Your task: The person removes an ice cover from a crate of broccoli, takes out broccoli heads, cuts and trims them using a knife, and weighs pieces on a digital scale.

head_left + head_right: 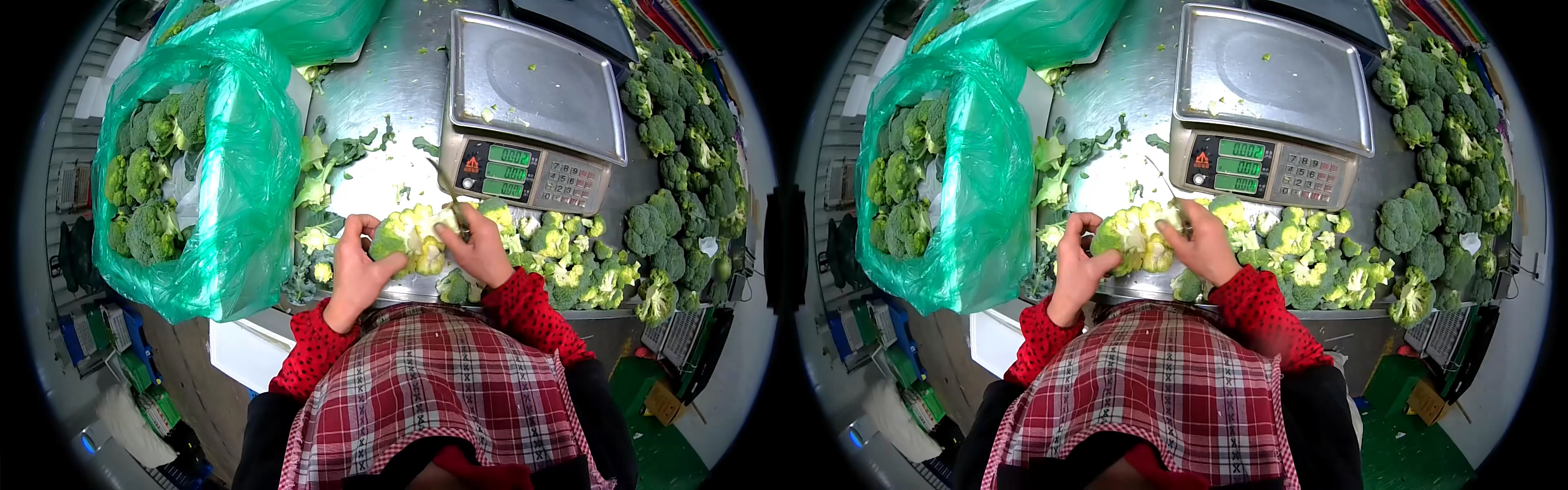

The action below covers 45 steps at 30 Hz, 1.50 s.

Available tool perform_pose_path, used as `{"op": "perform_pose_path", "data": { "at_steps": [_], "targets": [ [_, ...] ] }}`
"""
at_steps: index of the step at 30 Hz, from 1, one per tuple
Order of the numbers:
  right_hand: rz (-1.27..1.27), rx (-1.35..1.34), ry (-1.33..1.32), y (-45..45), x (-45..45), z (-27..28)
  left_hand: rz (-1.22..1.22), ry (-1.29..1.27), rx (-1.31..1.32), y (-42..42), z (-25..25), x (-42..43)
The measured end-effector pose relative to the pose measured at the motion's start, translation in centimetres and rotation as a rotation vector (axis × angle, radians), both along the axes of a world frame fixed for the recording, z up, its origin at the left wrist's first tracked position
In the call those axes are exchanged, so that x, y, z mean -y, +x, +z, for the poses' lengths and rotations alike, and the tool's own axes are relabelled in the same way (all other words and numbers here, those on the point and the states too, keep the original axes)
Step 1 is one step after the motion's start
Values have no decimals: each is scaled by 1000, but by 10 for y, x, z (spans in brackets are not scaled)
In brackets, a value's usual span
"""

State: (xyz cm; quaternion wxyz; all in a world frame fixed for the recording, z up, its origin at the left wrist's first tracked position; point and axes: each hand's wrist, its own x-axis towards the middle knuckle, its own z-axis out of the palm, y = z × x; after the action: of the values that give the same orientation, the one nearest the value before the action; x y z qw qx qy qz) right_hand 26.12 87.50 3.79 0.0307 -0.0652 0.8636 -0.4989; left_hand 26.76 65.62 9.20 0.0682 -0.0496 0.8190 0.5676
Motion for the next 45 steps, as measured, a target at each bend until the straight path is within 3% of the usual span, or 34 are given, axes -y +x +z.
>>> {"op": "perform_pose_path", "data": {
  "at_steps": [1, 2, 3, 6, 8, 9, 12, 13, 14, 15, 16, 21, 25, 28, 29, 31, 33, 35, 36, 37, 38, 39, 41, 43, 44, 45],
  "targets": [
    [-71, 274, -103, -1, -4, -4, 18, 101, 92, -3, -1, 4],
    [-170, 303, -164, -1, -11, -9, 128, 333, 221, -5, -8, 11],
    [-251, 554, -456, 1, -18, -4, 206, 472, 191, -9, -22, 19],
    [-300, 717, -656, 9, -22, 12, 294, 696, 380, -11, -32, 37],
    [-365, 482, -421, 8, -16, 15, 349, 843, 388, -12, -30, 31],
    [-332, 49, -311, 7, -11, -4, 414, 992, 397, -10, -30, 32],
    [-114, 359, 5, 12, -25, 15, 299, 1076, 402, -11, -36, 33],
    [-116, 359, 6, 15, -24, 20, 274, 1082, 400, -13, -37, 30],
    [-110, 165, 26, 18, -20, 25, 267, 1084, 402, -13, -34, 25],
    [-103, -31, 47, 18, -18, 29, 294, 1039, 378, -14, -29, 19],
    [-109, -65, 54, 16, -19, 33, 322, 993, 354, -15, -24, 15],
    [-95, -49, -51, 8, -13, 49, 188, 974, 290, -20, -14, 2],
    [-187, 113, -214, 17, -19, 39, 158, 873, 109, -31, -7, -3],
    [-184, 135, -149, 30, -24, 33, 17, 223, -241, -24, -14, -2],
    [-138, 85, -91, 35, -25, 27, -67, 59, -265, -17, -29, 2],
    [-80, 242, -67, 42, -18, 28, -239, -123, -206, 0, -55, -2],
    [-15, 4, 63, 47, -3, 16, -182, -77, -134, 18, -64, -12],
    [90, 171, 297, 47, 3, 25, -122, 137, 110, 24, -71, -17],
    [76, 67, 263, 47, 4, 14, -133, 140, 110, 25, -68, -18],
    [73, 61, 263, 48, 3, 4, -179, -84, -120, 24, -62, -16],
    [-24, 31, 121, 47, 0, -7, -216, -312, -353, 20, -51, -15],
    [-118, 1, -20, 42, -2, -4, -210, -315, -363, 18, -40, -14],
    [-223, 307, -112, 40, -19, 24, -369, -403, -645, 18, -20, -16],
    [-330, 490, -459, 38, -21, 40, -490, -332, -612, 20, -9, -28],
    [-334, 668, -646, 34, -22, 58, -442, -158, -445, 24, -10, -36],
    [-334, 664, -644, 33, -22, 56, -389, 10, -284, 24, -9, -41]
  ]
}}
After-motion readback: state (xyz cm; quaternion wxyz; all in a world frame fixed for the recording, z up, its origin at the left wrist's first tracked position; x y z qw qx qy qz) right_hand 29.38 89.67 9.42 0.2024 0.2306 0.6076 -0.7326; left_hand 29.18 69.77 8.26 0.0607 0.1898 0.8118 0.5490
